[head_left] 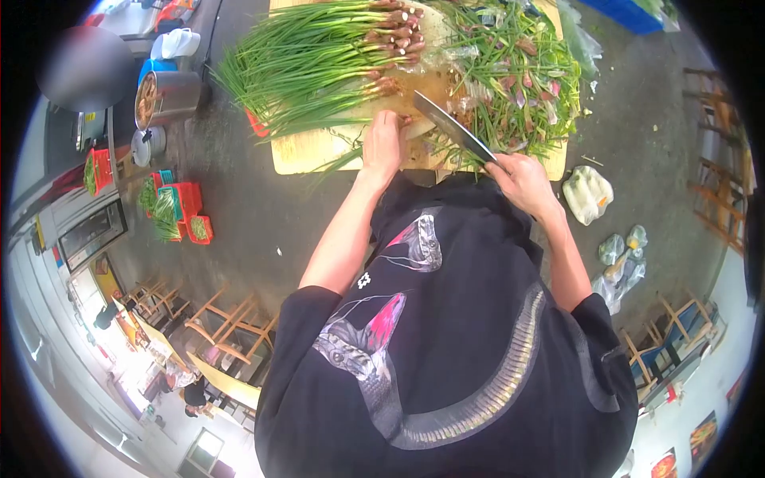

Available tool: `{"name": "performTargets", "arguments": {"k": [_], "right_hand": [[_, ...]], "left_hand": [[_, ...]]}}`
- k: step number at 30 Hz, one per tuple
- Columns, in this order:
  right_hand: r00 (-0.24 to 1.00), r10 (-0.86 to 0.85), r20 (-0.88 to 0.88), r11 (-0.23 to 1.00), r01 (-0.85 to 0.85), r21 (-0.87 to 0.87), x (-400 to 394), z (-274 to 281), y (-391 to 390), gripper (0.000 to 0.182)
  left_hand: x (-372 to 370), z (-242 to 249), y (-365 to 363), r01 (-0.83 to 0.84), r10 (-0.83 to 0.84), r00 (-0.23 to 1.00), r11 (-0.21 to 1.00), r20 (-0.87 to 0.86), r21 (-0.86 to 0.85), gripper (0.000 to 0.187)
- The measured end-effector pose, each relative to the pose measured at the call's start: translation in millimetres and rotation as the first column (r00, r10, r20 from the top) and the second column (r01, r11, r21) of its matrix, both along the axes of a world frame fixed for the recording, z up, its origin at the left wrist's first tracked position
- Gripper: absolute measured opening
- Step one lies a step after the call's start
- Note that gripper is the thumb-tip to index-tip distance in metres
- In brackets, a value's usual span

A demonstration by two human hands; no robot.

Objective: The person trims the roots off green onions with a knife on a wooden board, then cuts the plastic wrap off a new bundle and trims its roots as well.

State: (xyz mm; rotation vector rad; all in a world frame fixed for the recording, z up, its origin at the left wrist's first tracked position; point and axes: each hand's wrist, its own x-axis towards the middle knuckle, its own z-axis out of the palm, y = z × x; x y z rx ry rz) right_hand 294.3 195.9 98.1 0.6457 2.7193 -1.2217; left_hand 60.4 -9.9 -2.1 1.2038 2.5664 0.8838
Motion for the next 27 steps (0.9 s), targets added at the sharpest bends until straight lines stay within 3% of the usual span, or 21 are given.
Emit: {"name": "performTargets", "arguments": {"k": [4,7,10,12,19,27], "right_hand": [[0.999,-0.036,0.009,0.999,0.036,0.037,4,1,-6,0.028],[0.995,-0.082,0.053,0.996,0.084,-0.028,2,0,-8,0.029],[0.972,-0.115,0.207,0.983,0.141,-0.117,-3,4,-8,0.032],[0.965,-0.146,0.217,0.960,0.192,-0.205,-3,-10,-9,0.033],[0.933,-0.237,0.270,0.798,0.346,-0.493,2,-29,-28,0.039],[0.885,-0.297,0.358,0.597,0.464,-0.654,-8,-52,-40,0.033]], "left_hand": [[-22,-5,3,0.078,-0.080,0.993,0.997,-0.091,-0.024,0.010],[-18,3,7,-0.009,0.013,0.998,0.998,0.058,-0.063,0.008],[-20,4,7,-0.043,0.056,0.992,0.992,0.115,-0.120,0.011],[-24,11,10,-0.083,0.097,0.973,0.994,0.208,-0.072,0.015],[-56,4,21,-0.081,0.121,0.939,0.988,0.323,-0.135,0.027],[-65,15,27,-0.044,0.107,0.926,0.983,0.361,-0.179,0.027]]}}
